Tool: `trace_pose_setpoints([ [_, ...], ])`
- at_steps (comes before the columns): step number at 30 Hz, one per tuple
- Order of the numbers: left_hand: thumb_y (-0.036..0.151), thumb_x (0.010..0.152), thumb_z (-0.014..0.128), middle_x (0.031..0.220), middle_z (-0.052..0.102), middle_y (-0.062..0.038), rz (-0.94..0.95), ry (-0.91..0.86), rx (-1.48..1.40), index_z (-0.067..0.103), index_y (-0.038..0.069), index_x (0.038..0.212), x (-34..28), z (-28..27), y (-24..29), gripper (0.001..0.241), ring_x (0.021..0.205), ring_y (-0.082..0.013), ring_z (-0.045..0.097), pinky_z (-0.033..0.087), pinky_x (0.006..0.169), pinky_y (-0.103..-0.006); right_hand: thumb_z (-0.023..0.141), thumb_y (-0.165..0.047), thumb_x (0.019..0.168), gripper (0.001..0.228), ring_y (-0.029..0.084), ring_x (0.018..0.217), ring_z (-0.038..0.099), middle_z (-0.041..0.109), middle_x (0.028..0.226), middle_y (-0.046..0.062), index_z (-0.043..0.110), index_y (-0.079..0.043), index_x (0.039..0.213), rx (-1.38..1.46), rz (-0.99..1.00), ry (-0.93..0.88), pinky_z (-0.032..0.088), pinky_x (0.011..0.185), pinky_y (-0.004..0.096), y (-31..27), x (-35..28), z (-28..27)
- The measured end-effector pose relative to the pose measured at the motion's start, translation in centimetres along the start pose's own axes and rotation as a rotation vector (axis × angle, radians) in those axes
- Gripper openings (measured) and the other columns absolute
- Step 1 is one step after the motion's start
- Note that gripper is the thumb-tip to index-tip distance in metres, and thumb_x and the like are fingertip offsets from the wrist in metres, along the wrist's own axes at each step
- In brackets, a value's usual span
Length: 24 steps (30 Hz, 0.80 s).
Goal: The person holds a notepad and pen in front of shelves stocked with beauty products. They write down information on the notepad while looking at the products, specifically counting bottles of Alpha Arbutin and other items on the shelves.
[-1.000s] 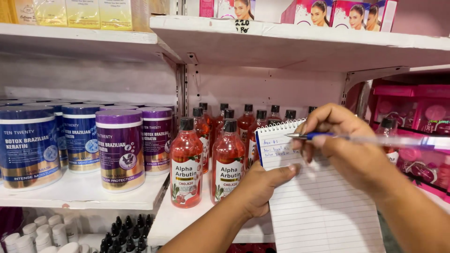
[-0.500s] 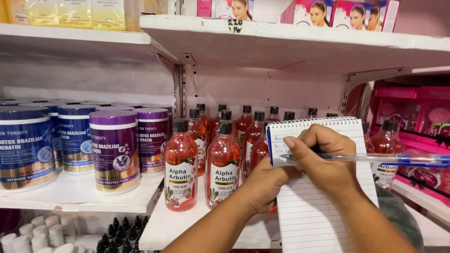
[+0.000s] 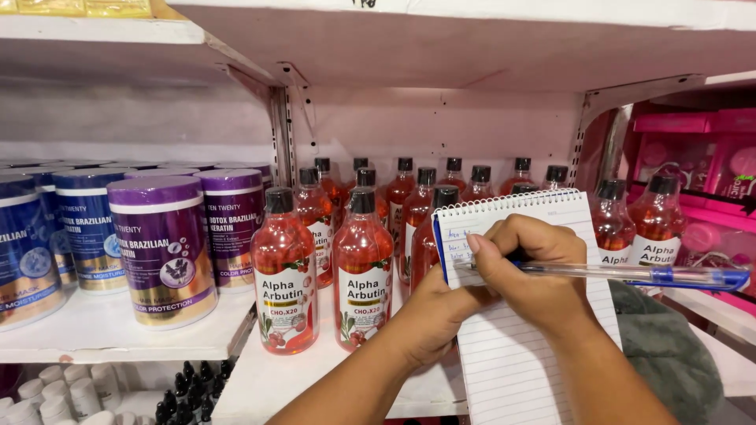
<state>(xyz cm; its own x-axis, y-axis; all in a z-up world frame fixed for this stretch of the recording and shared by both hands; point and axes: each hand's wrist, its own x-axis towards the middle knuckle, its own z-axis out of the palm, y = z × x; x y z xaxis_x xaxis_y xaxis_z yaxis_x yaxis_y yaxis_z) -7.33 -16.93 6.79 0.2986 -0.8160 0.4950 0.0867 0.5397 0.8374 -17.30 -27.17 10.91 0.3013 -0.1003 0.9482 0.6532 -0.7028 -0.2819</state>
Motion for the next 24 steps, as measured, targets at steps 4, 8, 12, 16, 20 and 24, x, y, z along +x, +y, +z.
trace_pose_setpoints([
  [4,0.002,0.087,0.068,0.115,0.069,-0.004,0.021,-0.025,0.041,0.064,0.005,0.126,-0.2,-0.5,-0.3,0.039,0.108,-0.0144,0.066,0.054,0.093,-0.0311,0.074,-0.001,0.091,0.026,0.004,0.064,0.054,0.067,0.071,0.000,0.059,-0.004,0.070,-0.004,-0.003,-0.026,0.046,0.057,0.022,0.4,0.0,0.5],
  [8,0.000,0.086,0.069,0.112,0.070,-0.003,0.043,-0.003,0.094,0.065,0.004,0.122,-0.1,-1.0,-0.6,0.037,0.106,-0.0130,0.066,0.054,0.092,-0.0297,0.074,-0.001,0.090,0.024,0.004,0.064,0.054,0.066,0.071,0.000,0.060,-0.004,0.071,0.025,0.011,-0.033,0.046,0.057,0.022,0.7,0.0,0.8],
  [12,0.001,0.087,0.069,0.110,0.070,-0.002,0.051,0.024,0.183,0.066,0.002,0.121,-0.2,-1.1,-0.3,0.034,0.105,-0.0123,0.067,0.054,0.090,-0.0289,0.074,-0.001,0.091,0.025,0.003,0.065,0.054,0.065,0.071,0.000,0.059,-0.004,0.071,0.018,0.018,-0.026,0.045,0.057,0.022,1.1,-0.1,1.1],
  [16,0.000,0.085,0.069,0.109,0.071,-0.004,0.057,0.033,0.173,0.066,0.002,0.119,-0.1,-1.5,-0.7,0.034,0.102,-0.0132,0.068,0.055,0.088,-0.0294,0.075,-0.002,0.091,0.024,0.003,0.065,0.052,0.065,0.071,-0.001,0.060,-0.004,0.072,-0.024,0.002,-0.029,0.044,0.058,0.022,1.0,-0.2,1.2],
  [20,-0.002,0.086,0.067,0.107,0.070,-0.005,0.053,0.012,0.155,0.065,0.000,0.119,-0.2,-1.5,-0.6,0.033,0.102,-0.0143,0.067,0.055,0.087,-0.0298,0.075,-0.002,0.091,0.026,0.004,0.065,0.053,0.065,0.071,-0.001,0.058,-0.004,0.070,0.039,0.055,-0.042,0.044,0.058,0.022,0.7,-0.2,1.2],
  [24,-0.003,0.085,0.066,0.108,0.070,-0.005,0.066,-0.017,0.147,0.065,0.001,0.120,-0.1,-1.5,-0.7,0.035,0.102,-0.0140,0.067,0.055,0.087,-0.0298,0.075,-0.002,0.091,0.026,0.003,0.066,0.053,0.066,0.072,-0.001,0.059,-0.004,0.071,-0.030,0.027,0.010,0.045,0.058,0.022,0.5,-0.4,1.4],
])
